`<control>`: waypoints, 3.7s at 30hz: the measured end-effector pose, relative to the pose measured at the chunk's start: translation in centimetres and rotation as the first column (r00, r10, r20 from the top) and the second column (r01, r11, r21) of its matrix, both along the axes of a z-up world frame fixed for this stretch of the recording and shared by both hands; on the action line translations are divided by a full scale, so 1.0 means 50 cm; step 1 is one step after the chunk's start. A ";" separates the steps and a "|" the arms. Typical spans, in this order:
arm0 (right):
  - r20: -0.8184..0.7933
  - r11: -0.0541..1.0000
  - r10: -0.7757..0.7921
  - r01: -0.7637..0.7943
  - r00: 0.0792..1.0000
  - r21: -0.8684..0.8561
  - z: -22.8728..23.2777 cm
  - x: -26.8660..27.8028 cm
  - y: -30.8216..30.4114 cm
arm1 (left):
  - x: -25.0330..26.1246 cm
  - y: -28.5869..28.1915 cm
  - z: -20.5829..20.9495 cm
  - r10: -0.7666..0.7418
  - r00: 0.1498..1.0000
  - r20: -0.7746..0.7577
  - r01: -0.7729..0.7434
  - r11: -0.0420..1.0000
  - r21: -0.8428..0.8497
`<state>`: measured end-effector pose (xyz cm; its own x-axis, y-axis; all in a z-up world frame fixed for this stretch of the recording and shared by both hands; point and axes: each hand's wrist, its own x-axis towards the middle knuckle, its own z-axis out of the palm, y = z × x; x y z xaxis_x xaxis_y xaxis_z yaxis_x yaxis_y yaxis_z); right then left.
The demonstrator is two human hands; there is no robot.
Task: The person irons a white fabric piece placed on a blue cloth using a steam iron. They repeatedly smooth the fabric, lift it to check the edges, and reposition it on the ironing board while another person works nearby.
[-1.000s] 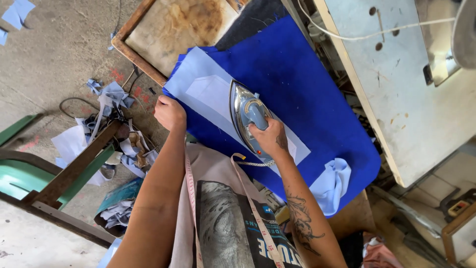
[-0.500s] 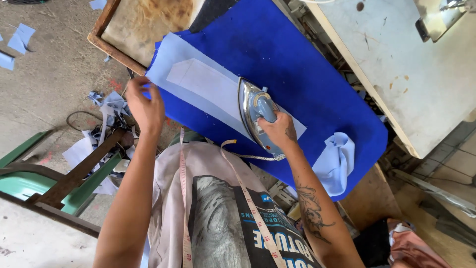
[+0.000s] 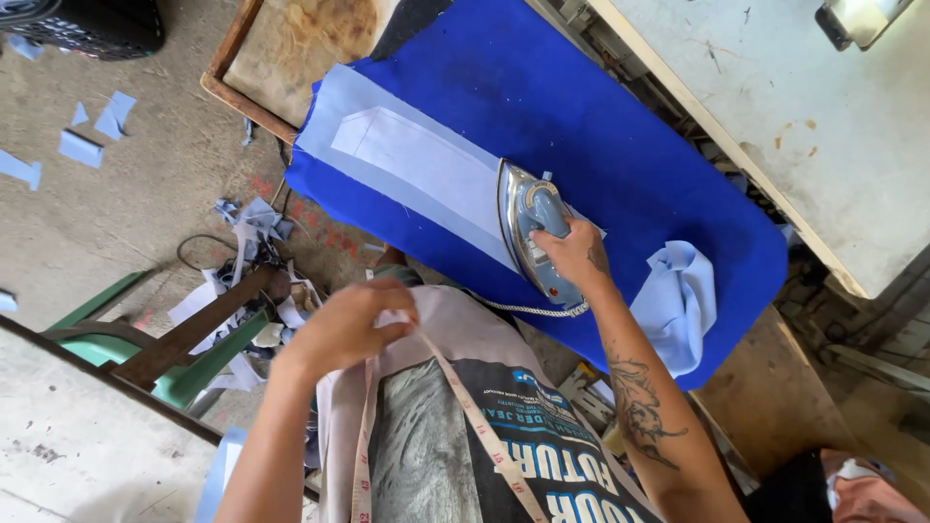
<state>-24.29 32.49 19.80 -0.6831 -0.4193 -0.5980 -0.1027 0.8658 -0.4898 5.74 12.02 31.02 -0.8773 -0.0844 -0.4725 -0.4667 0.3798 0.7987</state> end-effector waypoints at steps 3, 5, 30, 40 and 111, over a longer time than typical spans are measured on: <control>0.020 1.000 0.011 -0.010 1.000 -0.023 -0.020 -0.005 0.004 | 0.056 -0.038 0.071 0.084 0.983 0.164 -0.067 0.992 -0.104; 0.030 1.000 0.029 -0.029 0.999 -0.003 -0.005 -0.004 0.005 | 0.079 -0.056 0.115 0.229 0.796 0.561 -0.247 0.968 -0.045; 0.081 0.950 -0.304 0.309 0.949 -0.050 0.004 0.069 0.163 | -0.241 0.048 -0.402 -0.300 0.941 0.157 0.307 0.560 -0.770; 0.172 0.908 -0.415 0.419 0.893 0.013 -0.005 0.100 0.221 | -0.240 0.024 -0.397 -0.350 0.925 0.149 0.338 0.574 -0.746; 0.254 0.658 -0.636 0.684 0.729 -0.314 -0.002 0.097 0.290 | -0.235 0.039 -0.417 -0.161 0.983 0.088 0.178 0.722 -0.668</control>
